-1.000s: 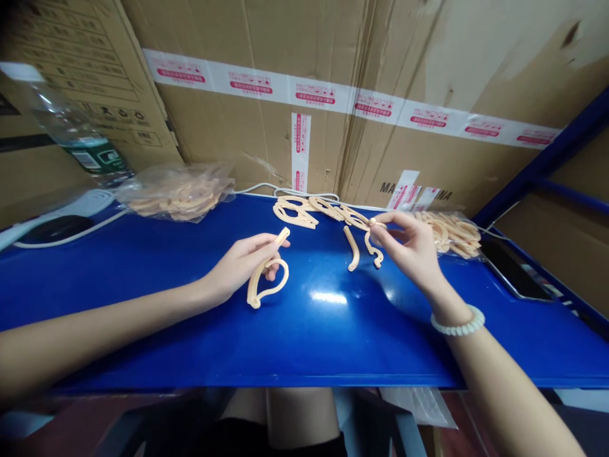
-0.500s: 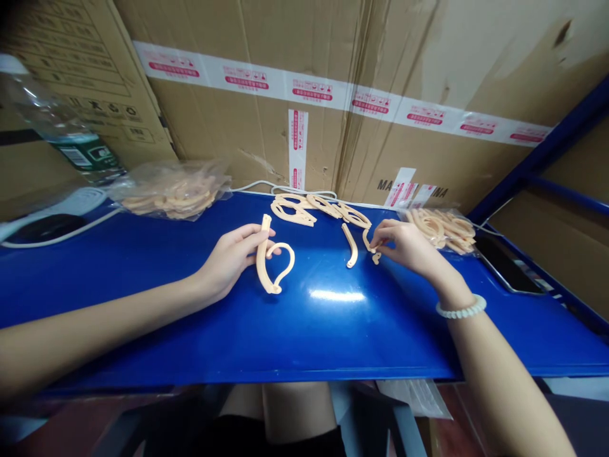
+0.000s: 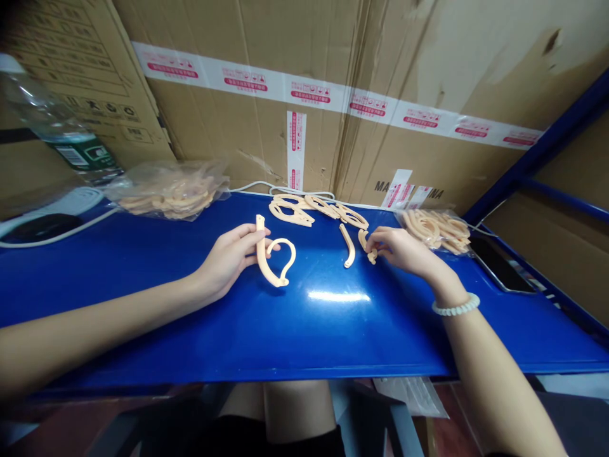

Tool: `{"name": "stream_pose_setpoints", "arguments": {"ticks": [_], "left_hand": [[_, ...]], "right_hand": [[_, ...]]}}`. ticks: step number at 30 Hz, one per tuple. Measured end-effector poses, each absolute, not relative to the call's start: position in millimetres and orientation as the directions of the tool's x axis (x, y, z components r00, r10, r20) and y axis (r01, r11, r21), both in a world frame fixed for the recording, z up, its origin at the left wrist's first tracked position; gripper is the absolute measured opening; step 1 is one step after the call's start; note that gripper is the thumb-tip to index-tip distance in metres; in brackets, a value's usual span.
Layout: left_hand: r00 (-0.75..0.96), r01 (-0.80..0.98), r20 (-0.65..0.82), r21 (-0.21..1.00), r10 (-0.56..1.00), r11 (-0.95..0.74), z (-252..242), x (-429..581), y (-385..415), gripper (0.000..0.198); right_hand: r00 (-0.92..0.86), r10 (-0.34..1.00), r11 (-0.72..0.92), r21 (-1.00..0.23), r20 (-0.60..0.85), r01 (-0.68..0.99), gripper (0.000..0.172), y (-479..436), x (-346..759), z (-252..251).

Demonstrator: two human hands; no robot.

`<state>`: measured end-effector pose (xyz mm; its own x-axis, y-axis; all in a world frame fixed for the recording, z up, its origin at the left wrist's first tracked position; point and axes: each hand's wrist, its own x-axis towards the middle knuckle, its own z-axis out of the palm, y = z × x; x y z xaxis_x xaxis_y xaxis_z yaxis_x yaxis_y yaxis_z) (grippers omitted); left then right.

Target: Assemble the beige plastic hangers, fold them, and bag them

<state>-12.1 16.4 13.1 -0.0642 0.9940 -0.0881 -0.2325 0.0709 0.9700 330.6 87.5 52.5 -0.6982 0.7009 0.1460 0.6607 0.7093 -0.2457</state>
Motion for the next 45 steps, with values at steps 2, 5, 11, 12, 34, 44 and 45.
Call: {"name": "stream_pose_setpoints", "arguments": {"ticks": [2, 5, 11, 12, 34, 44, 45], "left_hand": [[-0.057, -0.241, -0.091, 0.968, 0.994, 0.074, 13, -12, 17, 0.017], [-0.026, -0.250, -0.075, 0.966, 0.997, 0.066, 13, -11, 17, 0.016], [0.091, -0.239, 0.027, 0.971, 0.996, -0.004, 9, -10, 13, 0.029], [0.116, -0.240, 0.043, 0.971, 0.992, -0.014, 8, -10, 12, 0.031], [0.637, 0.491, 0.553, 0.246, 0.537, -0.836, -15, -4, -5, 0.016], [0.683, 0.558, 0.520, 0.080, 0.512, -0.826, -16, -4, -1, 0.030], [0.691, 0.552, 0.516, 0.074, 0.506, -0.830, -16, -4, -1, 0.030]], "right_hand": [[-0.716, 0.676, 0.737, -0.185, 0.175, 0.650, 0.028, 85, 326, 51], [-0.698, 0.604, 0.770, -0.054, 0.384, 0.636, 0.026, 70, 302, 49], [-0.876, 0.237, 0.916, 0.204, 0.420, 0.346, 0.034, 18, 229, 31], [-0.898, 0.201, 0.914, 0.256, 0.392, 0.316, 0.031, 13, 222, 27], [-0.875, 0.223, 0.886, 0.285, 0.430, 0.366, 0.031, 11, 224, 15], [-0.832, 0.285, 0.894, 0.181, 0.476, 0.409, 0.033, 9, 225, 18], [-0.828, 0.303, 0.904, 0.133, 0.472, 0.407, 0.034, 9, 225, 17]]}}
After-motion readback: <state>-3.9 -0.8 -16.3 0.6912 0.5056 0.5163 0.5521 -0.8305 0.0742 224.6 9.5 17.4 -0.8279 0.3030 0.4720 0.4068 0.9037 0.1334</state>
